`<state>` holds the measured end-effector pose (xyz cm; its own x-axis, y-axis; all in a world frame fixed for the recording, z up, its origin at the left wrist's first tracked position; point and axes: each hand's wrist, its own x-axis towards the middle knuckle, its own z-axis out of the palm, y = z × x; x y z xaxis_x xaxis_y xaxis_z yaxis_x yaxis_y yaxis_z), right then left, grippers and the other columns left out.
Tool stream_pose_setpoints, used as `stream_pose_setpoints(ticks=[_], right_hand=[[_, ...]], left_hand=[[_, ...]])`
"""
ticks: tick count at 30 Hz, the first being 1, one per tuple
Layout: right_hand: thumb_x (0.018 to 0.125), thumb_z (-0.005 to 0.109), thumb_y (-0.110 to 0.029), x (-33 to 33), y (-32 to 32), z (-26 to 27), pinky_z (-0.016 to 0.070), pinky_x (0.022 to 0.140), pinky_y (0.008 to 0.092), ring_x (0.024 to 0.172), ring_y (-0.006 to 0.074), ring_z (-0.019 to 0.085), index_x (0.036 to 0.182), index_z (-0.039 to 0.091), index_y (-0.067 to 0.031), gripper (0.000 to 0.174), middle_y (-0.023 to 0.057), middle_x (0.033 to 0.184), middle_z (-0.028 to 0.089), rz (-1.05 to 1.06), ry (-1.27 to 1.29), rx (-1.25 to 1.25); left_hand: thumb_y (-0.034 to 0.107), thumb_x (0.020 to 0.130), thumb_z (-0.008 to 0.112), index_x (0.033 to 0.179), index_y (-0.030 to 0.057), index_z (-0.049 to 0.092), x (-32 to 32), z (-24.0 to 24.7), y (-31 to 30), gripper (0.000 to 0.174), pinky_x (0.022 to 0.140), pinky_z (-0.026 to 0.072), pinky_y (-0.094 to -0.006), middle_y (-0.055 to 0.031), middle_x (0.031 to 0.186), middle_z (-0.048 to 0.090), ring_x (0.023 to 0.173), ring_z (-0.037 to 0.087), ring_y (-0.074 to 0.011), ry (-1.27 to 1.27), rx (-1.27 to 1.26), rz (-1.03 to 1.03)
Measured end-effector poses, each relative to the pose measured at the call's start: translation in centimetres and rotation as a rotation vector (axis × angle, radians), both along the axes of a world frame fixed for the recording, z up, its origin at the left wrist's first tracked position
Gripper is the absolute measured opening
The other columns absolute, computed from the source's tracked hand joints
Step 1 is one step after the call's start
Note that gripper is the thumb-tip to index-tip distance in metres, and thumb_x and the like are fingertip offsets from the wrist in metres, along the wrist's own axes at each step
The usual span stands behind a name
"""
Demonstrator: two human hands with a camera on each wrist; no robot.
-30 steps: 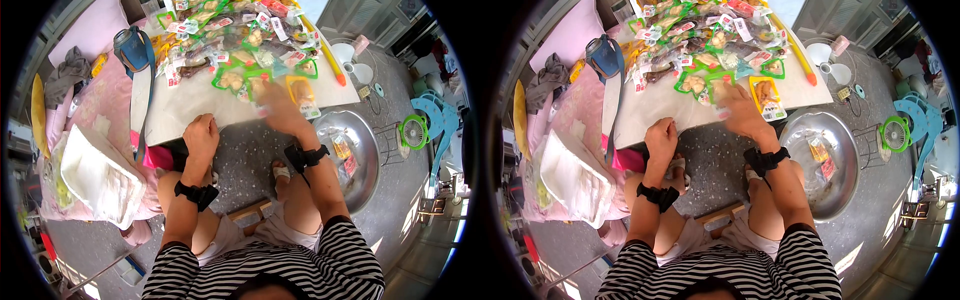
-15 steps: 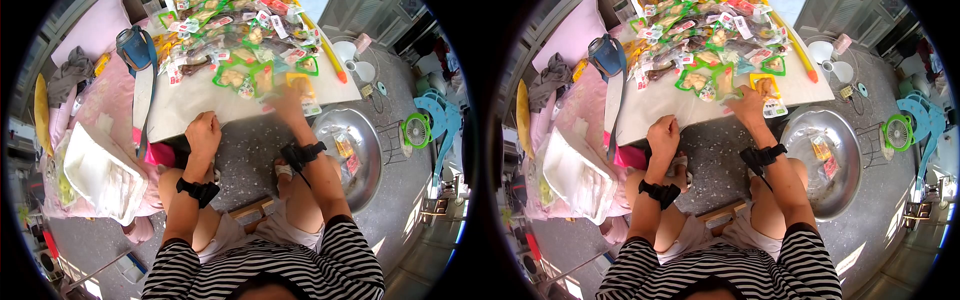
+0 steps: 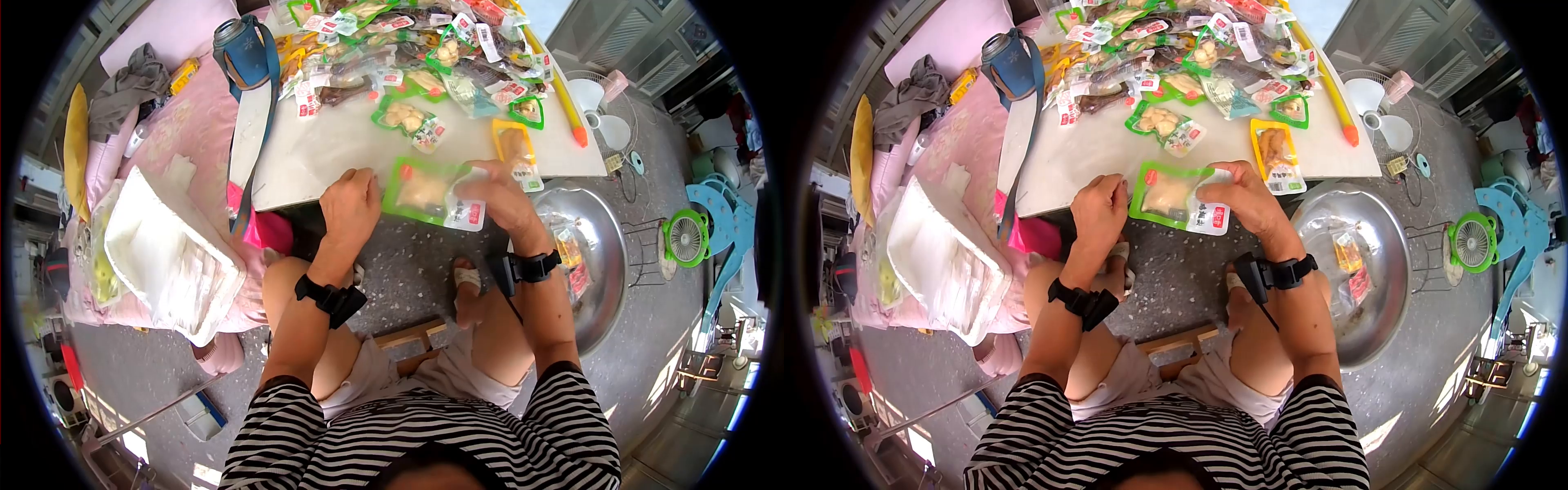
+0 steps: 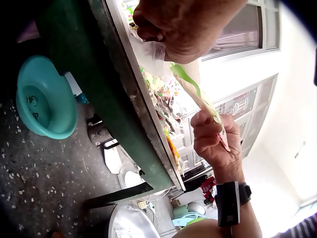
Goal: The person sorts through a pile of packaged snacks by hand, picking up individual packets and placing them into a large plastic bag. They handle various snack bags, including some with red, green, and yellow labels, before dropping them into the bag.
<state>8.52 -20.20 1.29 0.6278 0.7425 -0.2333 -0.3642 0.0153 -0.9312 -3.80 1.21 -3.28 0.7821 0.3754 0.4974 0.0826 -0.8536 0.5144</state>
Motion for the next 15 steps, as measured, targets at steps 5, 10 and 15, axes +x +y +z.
stream_pose_setpoints(ticks=[5, 10, 15], right_hand=[[0.077, 0.067, -0.002, 0.3, 1.6, -1.9, 0.0539, 0.065, 0.0259, 0.075, 0.0121, 0.066, 0.103, 0.064, 0.0032, 0.026, 0.0082, 0.094, 0.068, -0.05, -0.021, -0.022], [0.081, 0.063, -0.008, -0.7, 4.9, -1.7, 0.0494, 0.064, 0.0232, 0.076, 0.0101, 0.062, 0.105, 0.064, 0.0033, 0.026, 0.0038, 0.088, 0.065, 0.007, -0.123, 0.04], [0.086, 0.065, -0.019, -1.4, 7.1, -1.3, 0.051, 0.051, 0.0228, 0.066, 0.0115, 0.062, 0.105, 0.063, 0.0011, 0.027, 0.0072, 0.087, 0.066, 0.086, -0.136, -0.193]], left_hand=[[0.006, 0.079, 0.057, 0.091, 0.0042, 0.061, -0.6, 0.3, -0.5, 0.013, 0.052, 0.0481, -0.0426, -0.0125, 0.071, 0.057, 0.061, 0.061, -0.0338, 0.036, 0.121, -0.037], [0.004, 0.075, 0.057, 0.098, 0.0038, 0.061, -1.2, 1.2, -1.8, 0.023, 0.052, 0.0501, -0.0402, -0.0113, 0.073, 0.057, 0.062, 0.062, -0.0312, -0.026, 0.189, -0.096], [0.006, 0.083, 0.061, 0.104, 0.0037, 0.065, -0.9, 0.7, -0.5, 0.022, 0.052, 0.0473, -0.0399, -0.0122, 0.073, 0.058, 0.061, 0.06, -0.0323, -0.024, 0.13, -0.05]])
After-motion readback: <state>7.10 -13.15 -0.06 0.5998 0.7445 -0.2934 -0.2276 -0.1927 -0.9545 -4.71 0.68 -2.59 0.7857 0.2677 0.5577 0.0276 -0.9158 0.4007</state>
